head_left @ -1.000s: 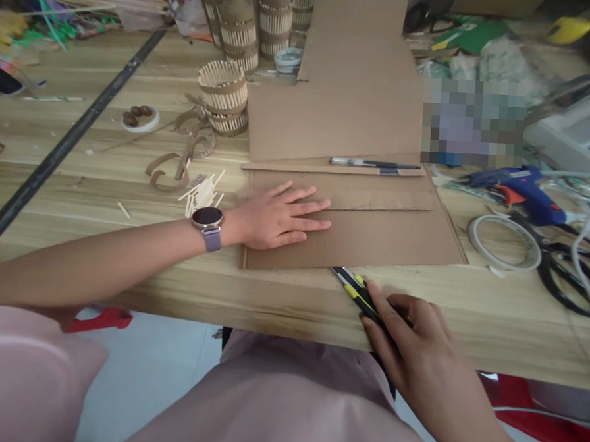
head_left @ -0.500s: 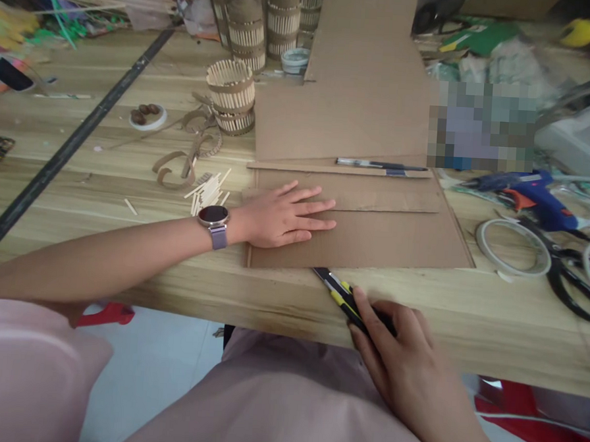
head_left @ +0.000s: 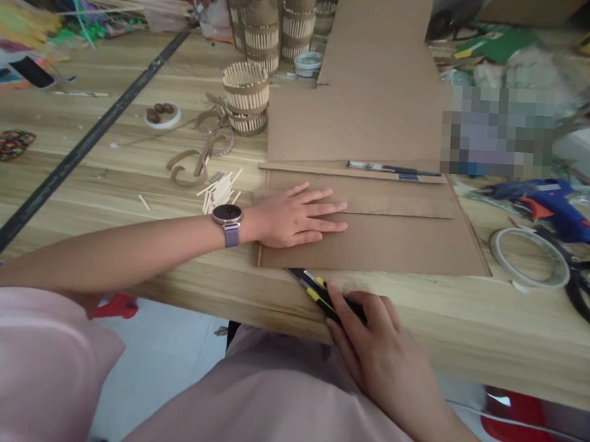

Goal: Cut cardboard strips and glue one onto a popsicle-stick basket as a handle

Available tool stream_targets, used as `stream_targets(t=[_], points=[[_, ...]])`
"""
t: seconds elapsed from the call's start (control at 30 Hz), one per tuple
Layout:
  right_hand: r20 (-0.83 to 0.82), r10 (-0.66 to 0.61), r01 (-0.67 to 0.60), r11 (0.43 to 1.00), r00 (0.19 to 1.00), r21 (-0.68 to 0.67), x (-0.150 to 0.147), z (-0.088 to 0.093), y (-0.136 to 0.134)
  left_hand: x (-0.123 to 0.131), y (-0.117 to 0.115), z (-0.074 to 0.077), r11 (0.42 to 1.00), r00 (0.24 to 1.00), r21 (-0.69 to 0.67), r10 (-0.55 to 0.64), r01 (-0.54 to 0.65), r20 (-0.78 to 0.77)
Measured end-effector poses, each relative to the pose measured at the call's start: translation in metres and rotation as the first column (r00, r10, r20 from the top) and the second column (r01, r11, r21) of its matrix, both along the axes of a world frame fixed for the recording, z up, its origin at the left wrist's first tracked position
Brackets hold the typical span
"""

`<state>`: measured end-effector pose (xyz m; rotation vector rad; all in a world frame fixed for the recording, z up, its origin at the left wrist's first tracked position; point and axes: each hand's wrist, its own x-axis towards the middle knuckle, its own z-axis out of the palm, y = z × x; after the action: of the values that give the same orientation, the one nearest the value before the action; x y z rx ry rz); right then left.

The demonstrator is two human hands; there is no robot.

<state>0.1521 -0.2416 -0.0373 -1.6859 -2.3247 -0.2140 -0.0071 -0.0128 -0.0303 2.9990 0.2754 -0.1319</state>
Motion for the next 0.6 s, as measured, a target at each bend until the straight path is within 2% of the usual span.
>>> stream_targets(t=[0.2, 0.6], points=[[0.005, 0.056, -0.056, 0.998, 0.998, -0.003, -0.003, 0.000, 0.007, 0.001, -0.001, 0.003, 1.000, 1.000, -0.015, 0.006, -0.006, -0.003], [0.025, 0.164, -0.164, 0.986, 0.986, 0.000, 0.010, 0.002, 0.020, 0.002, -0.001, 0.002, 1.000, 1.000, -0.020, 0.000, 0.000, 0.001]])
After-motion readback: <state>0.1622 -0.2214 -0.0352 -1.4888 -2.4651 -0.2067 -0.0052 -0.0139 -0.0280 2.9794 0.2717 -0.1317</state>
